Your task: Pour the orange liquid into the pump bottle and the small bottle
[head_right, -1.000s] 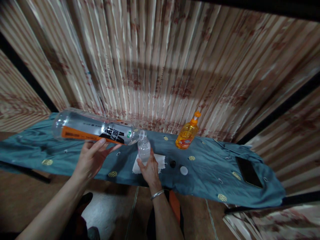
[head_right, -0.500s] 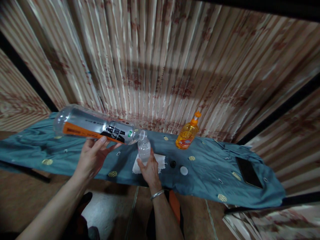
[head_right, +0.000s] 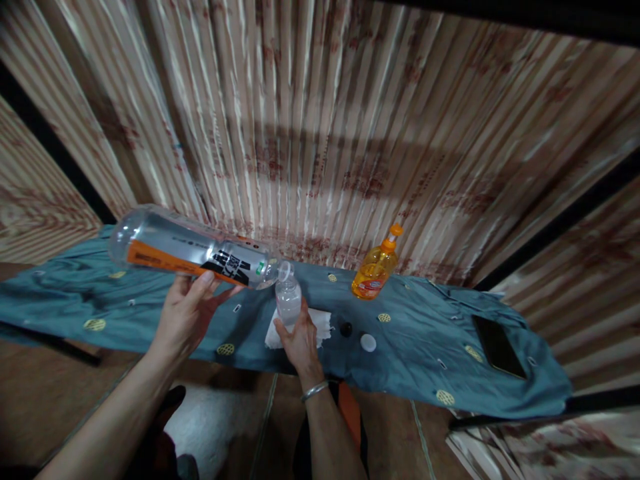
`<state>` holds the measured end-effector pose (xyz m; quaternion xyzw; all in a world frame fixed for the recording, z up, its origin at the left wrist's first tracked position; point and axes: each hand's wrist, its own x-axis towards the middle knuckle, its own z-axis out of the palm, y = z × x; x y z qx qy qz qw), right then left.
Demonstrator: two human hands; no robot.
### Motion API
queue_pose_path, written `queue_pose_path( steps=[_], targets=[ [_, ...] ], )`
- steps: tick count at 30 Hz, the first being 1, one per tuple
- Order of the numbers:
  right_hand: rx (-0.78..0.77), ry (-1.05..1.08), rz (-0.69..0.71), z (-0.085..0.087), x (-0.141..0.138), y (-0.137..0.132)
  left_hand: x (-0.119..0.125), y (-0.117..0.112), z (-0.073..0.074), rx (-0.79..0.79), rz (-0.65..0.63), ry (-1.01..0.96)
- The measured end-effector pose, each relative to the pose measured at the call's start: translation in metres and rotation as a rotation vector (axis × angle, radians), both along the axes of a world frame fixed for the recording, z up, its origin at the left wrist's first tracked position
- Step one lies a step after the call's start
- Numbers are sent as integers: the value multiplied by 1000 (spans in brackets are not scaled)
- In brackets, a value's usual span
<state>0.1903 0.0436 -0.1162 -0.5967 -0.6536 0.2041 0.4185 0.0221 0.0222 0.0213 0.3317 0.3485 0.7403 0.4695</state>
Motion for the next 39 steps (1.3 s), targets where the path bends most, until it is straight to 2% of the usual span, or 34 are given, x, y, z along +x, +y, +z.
queue_pose_path(
  steps=[9,39],
  targets=[
    [17,-23,-7,-6,0,1,2,1,-1,18,16,2],
    [16,-11,17,-5,0,2,-4,12,-12,107,45,102]
  ],
)
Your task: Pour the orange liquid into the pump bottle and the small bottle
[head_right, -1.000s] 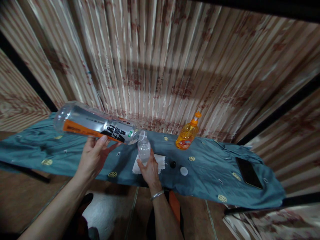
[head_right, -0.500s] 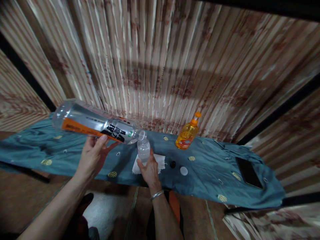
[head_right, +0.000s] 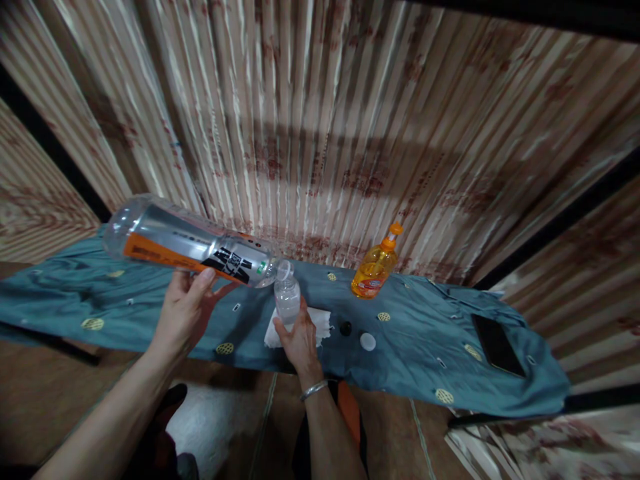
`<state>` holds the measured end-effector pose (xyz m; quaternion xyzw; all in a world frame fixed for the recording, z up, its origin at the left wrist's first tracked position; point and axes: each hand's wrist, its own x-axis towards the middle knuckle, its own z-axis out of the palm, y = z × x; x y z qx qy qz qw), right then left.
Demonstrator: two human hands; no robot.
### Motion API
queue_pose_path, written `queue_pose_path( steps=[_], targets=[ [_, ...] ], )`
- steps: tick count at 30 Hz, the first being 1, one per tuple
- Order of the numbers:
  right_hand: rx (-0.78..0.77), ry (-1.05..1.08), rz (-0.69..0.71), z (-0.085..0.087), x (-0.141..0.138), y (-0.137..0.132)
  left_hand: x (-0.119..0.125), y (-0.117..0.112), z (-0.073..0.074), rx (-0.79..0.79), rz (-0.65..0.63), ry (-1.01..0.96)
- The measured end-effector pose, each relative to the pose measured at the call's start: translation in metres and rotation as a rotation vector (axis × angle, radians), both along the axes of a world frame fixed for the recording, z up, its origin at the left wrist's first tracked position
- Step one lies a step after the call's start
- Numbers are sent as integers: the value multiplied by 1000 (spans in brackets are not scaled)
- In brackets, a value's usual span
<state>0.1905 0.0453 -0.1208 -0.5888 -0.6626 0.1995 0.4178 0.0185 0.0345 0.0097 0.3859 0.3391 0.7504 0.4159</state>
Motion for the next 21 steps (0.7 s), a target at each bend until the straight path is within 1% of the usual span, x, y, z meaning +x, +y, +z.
queue_pose_path(
  steps=[9,16,21],
  targets=[
    [-19,-2,-4,1,0,0,0,0,2,12,-8,40],
    [26,-6,-4,-3,0,1,1,1,2,20,-5,43],
    [20,-24,-12,-4,1,2,0,2,2,16,15,50]
  ],
)
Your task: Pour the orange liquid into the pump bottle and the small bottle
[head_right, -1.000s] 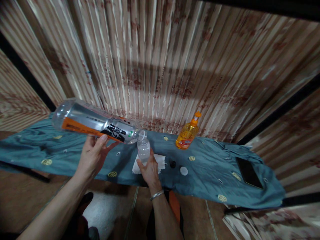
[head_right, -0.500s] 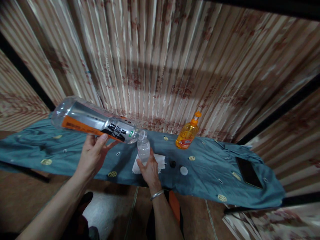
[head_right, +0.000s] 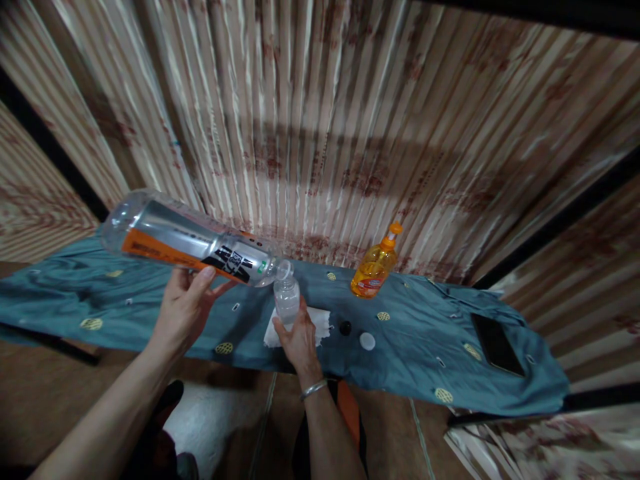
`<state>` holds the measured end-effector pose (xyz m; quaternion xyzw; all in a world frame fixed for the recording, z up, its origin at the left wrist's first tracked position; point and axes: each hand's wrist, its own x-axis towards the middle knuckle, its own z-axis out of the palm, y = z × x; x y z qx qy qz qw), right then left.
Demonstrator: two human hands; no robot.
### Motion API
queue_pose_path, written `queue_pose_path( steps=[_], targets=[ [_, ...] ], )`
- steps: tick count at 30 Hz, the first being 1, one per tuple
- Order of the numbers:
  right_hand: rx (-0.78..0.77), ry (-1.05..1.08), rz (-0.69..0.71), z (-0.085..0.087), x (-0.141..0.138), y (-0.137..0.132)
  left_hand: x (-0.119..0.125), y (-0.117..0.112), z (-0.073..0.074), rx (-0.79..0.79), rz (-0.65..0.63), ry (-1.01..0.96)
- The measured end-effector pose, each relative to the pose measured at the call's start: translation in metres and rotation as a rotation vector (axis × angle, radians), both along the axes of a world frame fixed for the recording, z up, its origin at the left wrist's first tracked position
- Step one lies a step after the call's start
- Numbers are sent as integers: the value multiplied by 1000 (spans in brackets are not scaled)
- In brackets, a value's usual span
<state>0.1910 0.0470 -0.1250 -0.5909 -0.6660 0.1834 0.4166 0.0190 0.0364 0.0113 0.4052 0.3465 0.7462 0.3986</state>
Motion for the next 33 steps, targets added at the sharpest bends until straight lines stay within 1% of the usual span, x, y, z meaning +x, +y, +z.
queue_pose_path(
  steps=[12,17,23,29,33],
  targets=[
    [-14,-9,-8,4,0,-2,-1,1,2,-3,-5,9],
    [17,-12,-6,3,0,-2,-2,2,1,17,-7,48],
    [20,-20,-3,0,0,-1,-1,1,4,3,-7,30],
    [-5,-12,2,1,0,-1,1,1,5,-18,2,-23],
    [0,-8,2,3,0,-2,0,1,5,-15,9,-10]
  ],
)
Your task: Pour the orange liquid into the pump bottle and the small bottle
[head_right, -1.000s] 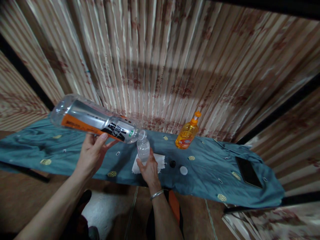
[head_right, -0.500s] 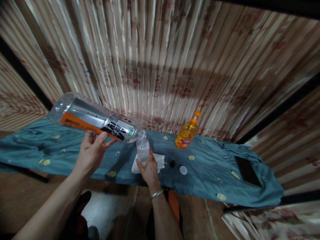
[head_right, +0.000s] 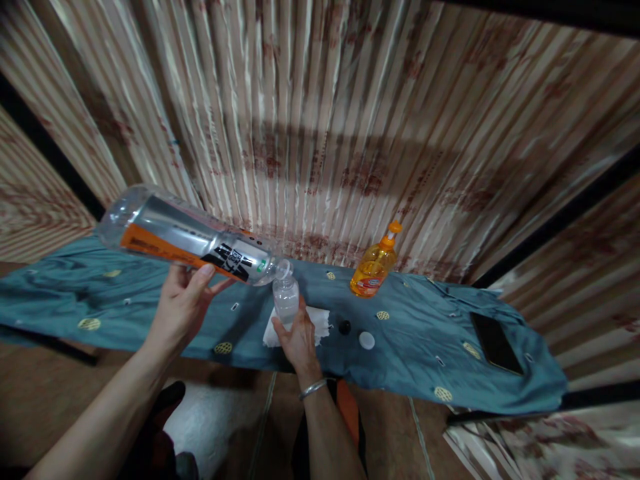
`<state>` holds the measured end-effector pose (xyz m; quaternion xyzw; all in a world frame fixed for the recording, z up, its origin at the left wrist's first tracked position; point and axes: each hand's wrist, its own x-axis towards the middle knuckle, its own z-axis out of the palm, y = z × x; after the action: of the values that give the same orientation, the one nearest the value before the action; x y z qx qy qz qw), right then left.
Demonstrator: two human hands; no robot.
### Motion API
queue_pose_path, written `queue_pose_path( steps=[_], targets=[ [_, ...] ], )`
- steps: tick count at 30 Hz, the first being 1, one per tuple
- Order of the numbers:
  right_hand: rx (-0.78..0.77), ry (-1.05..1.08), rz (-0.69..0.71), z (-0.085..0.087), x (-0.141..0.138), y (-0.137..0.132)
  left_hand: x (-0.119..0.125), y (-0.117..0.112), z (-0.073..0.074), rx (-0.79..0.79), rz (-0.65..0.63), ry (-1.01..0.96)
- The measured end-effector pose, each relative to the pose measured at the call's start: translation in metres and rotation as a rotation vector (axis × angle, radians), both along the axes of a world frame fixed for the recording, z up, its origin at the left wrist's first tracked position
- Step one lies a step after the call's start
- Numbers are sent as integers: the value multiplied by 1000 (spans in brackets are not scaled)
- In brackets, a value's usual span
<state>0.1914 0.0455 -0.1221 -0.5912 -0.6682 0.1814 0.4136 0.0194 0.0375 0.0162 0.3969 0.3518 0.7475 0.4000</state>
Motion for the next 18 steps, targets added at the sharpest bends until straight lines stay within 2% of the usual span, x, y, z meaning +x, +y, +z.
queue_pose_path(
  steps=[18],
  targets=[
    [-23,6,-12,3,-1,-1,-1,1,-1,14,0,42]
  ],
)
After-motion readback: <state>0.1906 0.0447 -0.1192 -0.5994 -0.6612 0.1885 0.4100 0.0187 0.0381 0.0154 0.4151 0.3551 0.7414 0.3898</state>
